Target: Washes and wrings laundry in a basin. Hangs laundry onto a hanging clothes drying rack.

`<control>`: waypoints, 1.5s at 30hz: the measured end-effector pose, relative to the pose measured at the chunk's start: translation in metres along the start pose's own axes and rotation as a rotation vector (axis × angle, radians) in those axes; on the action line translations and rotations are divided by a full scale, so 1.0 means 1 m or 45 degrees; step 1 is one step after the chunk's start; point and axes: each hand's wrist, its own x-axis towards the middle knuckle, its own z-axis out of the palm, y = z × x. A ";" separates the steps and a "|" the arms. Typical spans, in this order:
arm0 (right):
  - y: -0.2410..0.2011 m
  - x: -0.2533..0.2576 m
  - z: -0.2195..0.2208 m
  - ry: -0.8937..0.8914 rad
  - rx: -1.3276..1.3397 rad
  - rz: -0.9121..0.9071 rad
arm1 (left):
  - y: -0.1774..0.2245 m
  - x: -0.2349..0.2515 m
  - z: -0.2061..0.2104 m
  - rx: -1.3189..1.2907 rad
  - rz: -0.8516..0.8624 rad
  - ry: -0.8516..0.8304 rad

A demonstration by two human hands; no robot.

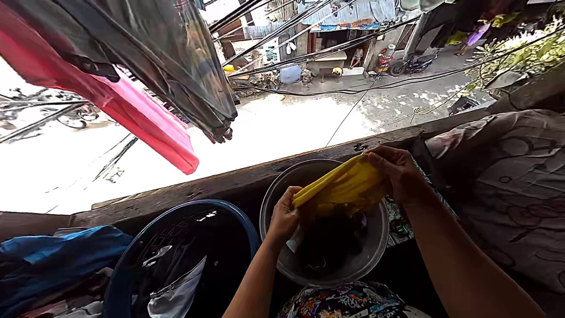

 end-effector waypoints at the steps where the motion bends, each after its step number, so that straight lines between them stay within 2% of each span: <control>1: 0.009 0.004 -0.006 0.031 -0.026 0.033 | -0.001 0.002 -0.001 0.013 0.002 0.004; 4: 0.051 0.016 -0.024 -0.018 -0.368 0.149 | -0.015 0.013 -0.006 0.373 -0.099 -0.132; 6: 0.096 0.021 -0.024 -0.125 -0.753 0.249 | -0.035 0.024 -0.001 0.798 -0.346 -0.348; 8: 0.135 0.016 -0.005 -0.289 -1.039 0.477 | -0.055 0.030 0.015 1.085 -0.546 -0.530; 11: 0.184 0.001 0.026 -0.583 -1.219 0.761 | -0.086 0.032 0.046 1.293 -0.571 -0.671; 13: 0.213 -0.012 0.036 -0.670 -1.317 0.748 | -0.103 0.030 0.060 1.405 -0.565 -0.681; 16: 0.245 -0.025 0.041 -0.624 -1.431 0.600 | -0.125 0.029 0.067 1.459 -0.594 -0.651; 19: 0.260 -0.023 0.042 -0.643 -1.437 0.601 | -0.130 0.033 0.064 1.364 -0.774 -0.775; 24: 0.265 -0.013 0.040 -0.785 -1.365 0.745 | -0.130 0.043 0.056 1.109 -1.068 -1.128; 26: 0.268 -0.014 0.041 -0.788 -1.350 0.752 | -0.129 0.044 0.055 1.110 -1.109 -1.139; 29: 0.252 -0.010 0.042 -0.863 -1.284 0.928 | -0.120 0.048 0.058 1.107 -1.187 -1.071; 31: 0.237 -0.006 0.044 -0.826 -1.237 1.009 | -0.116 0.050 0.060 1.104 -1.226 -0.990; 34: 0.232 -0.008 0.047 -0.682 -1.303 0.896 | -0.118 0.052 0.057 1.115 -1.144 -0.946; 36: 0.227 -0.007 0.050 -0.551 -1.371 0.799 | -0.122 0.051 0.052 1.099 -0.992 -0.791; 38: 0.200 -0.002 0.051 -0.530 -1.324 0.887 | -0.120 0.048 0.052 1.125 -0.836 -0.681; 40: 0.174 0.003 0.043 -0.455 -1.107 0.923 | -0.113 0.041 0.055 1.149 -0.745 -0.561; 43: 0.143 0.006 0.032 -0.242 -0.453 0.683 | -0.102 0.025 0.061 1.084 -0.686 -0.375; 45: 0.098 0.009 0.037 -0.218 0.014 0.557 | -0.097 0.014 0.066 1.028 -0.638 -0.216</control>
